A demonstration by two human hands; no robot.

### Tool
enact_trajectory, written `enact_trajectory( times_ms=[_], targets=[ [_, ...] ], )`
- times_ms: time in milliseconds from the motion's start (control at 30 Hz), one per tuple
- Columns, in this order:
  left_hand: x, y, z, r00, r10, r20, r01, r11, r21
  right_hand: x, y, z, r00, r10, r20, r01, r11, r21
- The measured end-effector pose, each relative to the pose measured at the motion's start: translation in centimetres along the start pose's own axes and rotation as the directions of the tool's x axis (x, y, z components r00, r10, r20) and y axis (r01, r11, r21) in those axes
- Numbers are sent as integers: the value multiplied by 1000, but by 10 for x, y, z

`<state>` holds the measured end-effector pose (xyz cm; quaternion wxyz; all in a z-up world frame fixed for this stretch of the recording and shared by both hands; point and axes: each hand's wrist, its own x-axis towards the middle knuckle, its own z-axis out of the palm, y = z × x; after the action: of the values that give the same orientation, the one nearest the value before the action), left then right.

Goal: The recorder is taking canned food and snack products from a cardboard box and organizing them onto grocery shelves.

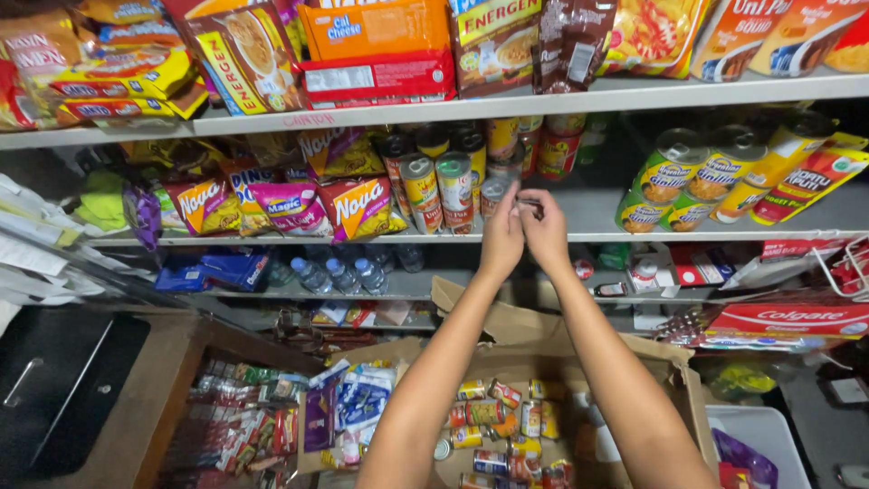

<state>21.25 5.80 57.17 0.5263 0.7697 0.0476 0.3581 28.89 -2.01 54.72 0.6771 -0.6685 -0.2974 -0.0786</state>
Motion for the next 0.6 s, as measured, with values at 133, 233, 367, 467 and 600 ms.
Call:
enact_trajectory(
  times_ms=[133, 233, 367, 467, 600],
  targets=[
    [-78, -65, 25, 982, -178, 62, 185, 974, -134, -71, 47, -53, 985, 172, 34, -171, 985, -19],
    [-131, -118, 38, 890, -353, 287, 445, 806, -389, -97, 84, -100, 834, 430, 346, -451, 892, -22],
    [-219, -177, 47, 679, -476, 559, 653, 739, -163, -153, 111, -125, 381, 542, 749, -521, 795, -310],
    [-260, -199, 53, 567, -454, 687, 590, 806, 46, -206, 161, -124, 325, 527, 785, -309, 844, -438],
    [-357, -280, 67, 437, -647, 625, 386, 763, 519, -352, 302, -118, 227, 573, 788, -355, 802, -481]
  ],
)
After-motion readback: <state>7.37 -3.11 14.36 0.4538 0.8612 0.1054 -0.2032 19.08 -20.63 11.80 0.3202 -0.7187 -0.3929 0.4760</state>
